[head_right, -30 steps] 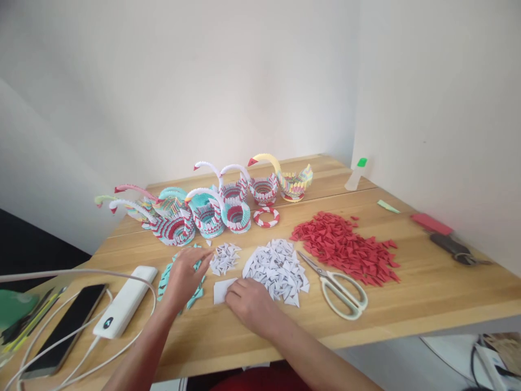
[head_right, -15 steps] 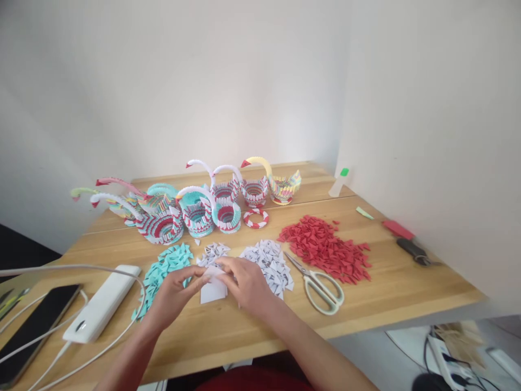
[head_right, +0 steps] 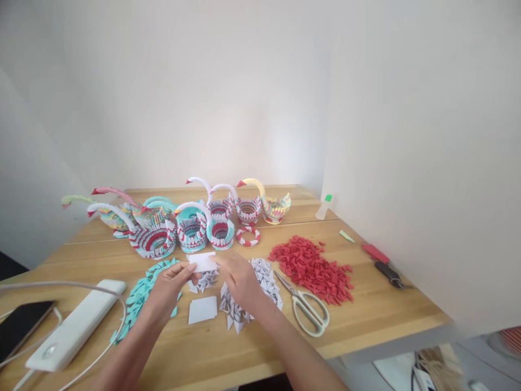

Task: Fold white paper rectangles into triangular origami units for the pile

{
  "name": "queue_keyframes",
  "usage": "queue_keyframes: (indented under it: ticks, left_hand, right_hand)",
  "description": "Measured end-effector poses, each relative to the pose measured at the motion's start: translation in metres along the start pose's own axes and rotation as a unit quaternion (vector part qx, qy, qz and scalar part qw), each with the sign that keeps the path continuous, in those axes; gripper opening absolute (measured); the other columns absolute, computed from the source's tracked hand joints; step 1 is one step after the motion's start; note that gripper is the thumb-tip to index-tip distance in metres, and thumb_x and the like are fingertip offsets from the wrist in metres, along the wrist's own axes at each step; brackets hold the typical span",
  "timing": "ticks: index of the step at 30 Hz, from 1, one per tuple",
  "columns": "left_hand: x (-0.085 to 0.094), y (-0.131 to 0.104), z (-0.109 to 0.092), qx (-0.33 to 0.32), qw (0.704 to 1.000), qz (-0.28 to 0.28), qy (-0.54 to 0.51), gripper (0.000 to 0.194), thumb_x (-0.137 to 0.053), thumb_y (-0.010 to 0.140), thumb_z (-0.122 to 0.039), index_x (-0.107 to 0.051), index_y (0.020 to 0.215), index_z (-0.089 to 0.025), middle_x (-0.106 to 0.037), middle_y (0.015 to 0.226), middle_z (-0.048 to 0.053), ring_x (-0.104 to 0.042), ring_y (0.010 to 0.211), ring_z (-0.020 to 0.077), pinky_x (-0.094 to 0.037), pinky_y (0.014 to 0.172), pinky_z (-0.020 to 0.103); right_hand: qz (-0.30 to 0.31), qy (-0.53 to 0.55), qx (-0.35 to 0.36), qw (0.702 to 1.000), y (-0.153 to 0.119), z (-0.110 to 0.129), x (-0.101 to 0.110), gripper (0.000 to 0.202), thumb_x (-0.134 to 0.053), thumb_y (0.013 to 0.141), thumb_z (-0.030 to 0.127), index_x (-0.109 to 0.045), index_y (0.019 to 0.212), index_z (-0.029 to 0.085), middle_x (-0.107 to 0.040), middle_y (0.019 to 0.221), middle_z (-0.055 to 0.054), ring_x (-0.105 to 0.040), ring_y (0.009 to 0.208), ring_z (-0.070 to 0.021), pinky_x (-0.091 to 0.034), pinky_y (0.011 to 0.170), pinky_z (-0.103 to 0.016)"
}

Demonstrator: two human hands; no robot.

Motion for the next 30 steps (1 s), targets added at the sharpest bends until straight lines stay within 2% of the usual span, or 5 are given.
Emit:
queue_keyframes:
  ticks: [9, 15, 19, 26, 30]
  left_hand:
    - [-0.005, 0.004, 0.012, 0.018, 0.995, 0.078, -0.053, 0.035, -0.064, 0.073, -0.05, -0.066, 0.074, -0.015, -0.065, 0.063, 0.001, -0.058, 0.059, 0.0151, -0.045, 0.057, 0.024]
    - [-0.004, 0.0, 0.018, -0.054, 0.998, 0.034, 0.029, 0.029, -0.061, 0.079, -0.042, -0.068, 0.072, -0.015, -0.066, 0.067, 0.002, -0.059, 0.063, 0.0166, -0.046, 0.06, 0.024]
    - [-0.006, -0.006, 0.017, -0.068, 0.994, 0.06, 0.054, 0.031, -0.052, 0.086, -0.039, -0.072, 0.085, -0.016, -0.07, 0.076, 0.004, -0.063, 0.071, 0.0189, -0.049, 0.067, 0.026]
    - [-0.012, -0.006, 0.022, -0.073, 0.995, 0.028, 0.064, 0.023, -0.067, 0.076, -0.033, -0.071, 0.094, -0.018, -0.073, 0.096, 0.006, -0.066, 0.089, 0.0229, -0.051, 0.08, 0.03]
    - [-0.014, -0.007, 0.018, -0.099, 0.99, 0.029, 0.101, 0.017, -0.062, 0.08, -0.032, -0.072, 0.087, -0.02, -0.073, 0.087, 0.004, -0.067, 0.08, 0.0208, -0.051, 0.074, 0.027]
  right_hand:
    - [0.039, 0.017, 0.064, 0.997, 0.008, -0.009, -0.013, 0.017, -0.05, 0.092, 0.019, -0.068, 0.094, 0.019, -0.068, 0.088, -0.006, -0.061, 0.083, -0.017, -0.049, 0.074, -0.03]
    - [-0.003, 0.124, -0.07, 0.99, -0.001, -0.019, -0.021, 0.011, -0.063, 0.084, 0.027, -0.067, 0.078, 0.019, -0.069, 0.084, -0.004, -0.063, 0.082, -0.0179, -0.048, 0.077, -0.03]
    - [-0.025, 0.192, -0.162, 0.968, -0.008, -0.032, -0.026, 0.011, -0.065, 0.08, 0.028, -0.064, 0.076, 0.017, -0.067, 0.077, -0.002, -0.062, 0.073, -0.0159, -0.048, 0.069, -0.026]
    - [-0.034, 0.152, -0.187, 0.97, -0.012, -0.032, -0.024, 0.012, -0.066, 0.077, 0.029, -0.063, 0.073, 0.017, -0.066, 0.073, -0.001, -0.061, 0.07, -0.0158, -0.048, 0.069, -0.025]
    - [-0.036, 0.183, -0.213, 0.959, -0.012, -0.031, -0.025, 0.028, -0.065, 0.077, 0.027, -0.061, 0.103, 0.018, -0.068, 0.078, -0.002, -0.064, 0.074, -0.0164, -0.049, 0.072, -0.027]
Point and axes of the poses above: each hand's wrist, its own y-axis towards the middle knuckle, its own x-axis out of the back of the hand, z = x × y, the point moved 3 cm from there along y, towards the middle knuckle
